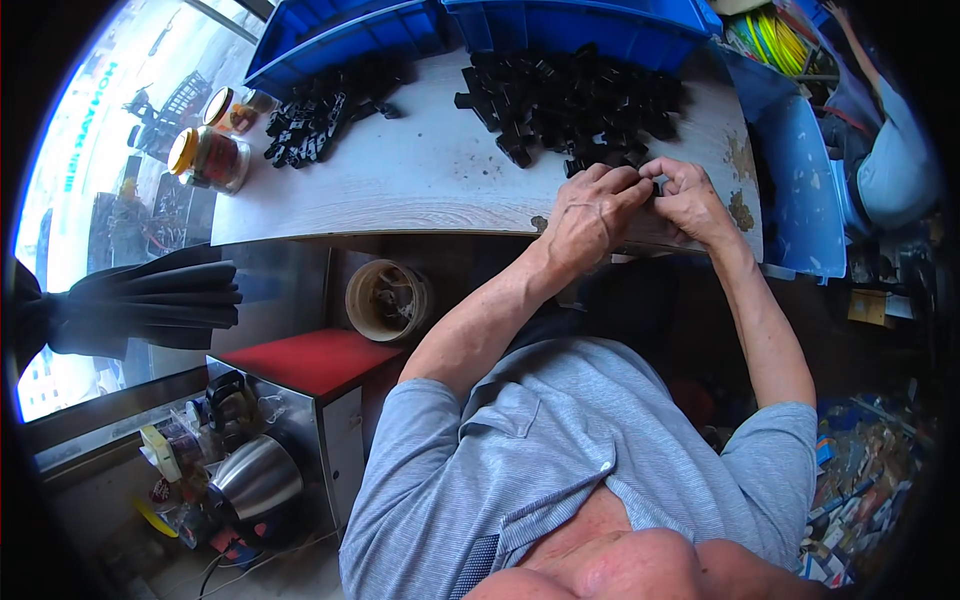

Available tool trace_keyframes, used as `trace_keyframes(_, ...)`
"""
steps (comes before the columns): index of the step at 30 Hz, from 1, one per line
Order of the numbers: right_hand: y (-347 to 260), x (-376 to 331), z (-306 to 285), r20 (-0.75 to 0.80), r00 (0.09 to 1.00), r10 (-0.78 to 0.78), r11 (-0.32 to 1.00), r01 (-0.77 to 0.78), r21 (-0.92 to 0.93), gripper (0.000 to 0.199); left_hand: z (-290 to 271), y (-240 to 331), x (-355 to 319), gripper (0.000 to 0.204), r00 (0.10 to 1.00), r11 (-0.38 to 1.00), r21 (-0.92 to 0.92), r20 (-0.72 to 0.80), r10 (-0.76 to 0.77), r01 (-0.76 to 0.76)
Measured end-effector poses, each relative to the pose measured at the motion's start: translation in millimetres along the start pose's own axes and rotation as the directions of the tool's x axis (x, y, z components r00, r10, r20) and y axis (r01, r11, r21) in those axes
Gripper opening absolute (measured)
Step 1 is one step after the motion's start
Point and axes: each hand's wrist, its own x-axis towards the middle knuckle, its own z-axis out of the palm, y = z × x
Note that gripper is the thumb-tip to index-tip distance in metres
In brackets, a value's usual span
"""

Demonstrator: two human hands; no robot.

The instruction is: Assembling small black plastic components by hand at an industrial workstation.

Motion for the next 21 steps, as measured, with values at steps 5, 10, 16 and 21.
trace_keyframes(5,2.0,0.5,0.1,0.004,1.000,-0.019,1.000,0.019,-0.015,0.036,0.0,0.3,-1.1,0.047,0.998,0.999,0.042,0.062,0.004,-0.007)
trace_keyframes(10,2.1,-1.2,-1.2,0.018,1.000,-0.016,1.000,0.016,-0.011,0.032,3.3,6.8,-7.5,0.051,0.999,0.994,0.107,0.042,0.008,-0.013)
trace_keyframes(16,5.7,-1.7,1.8,0.003,1.000,-0.014,0.999,0.014,-0.033,0.027,-1.9,12.1,-10.2,0.053,0.988,0.993,0.114,0.147,-0.047,0.030)
trace_keyframes(21,6.9,-1.7,2.8,-0.009,0.998,-0.055,0.997,0.054,-0.064,0.024,-1.0,15.7,-12.5,0.053,0.988,0.991,0.116,0.131,-0.085,0.070)
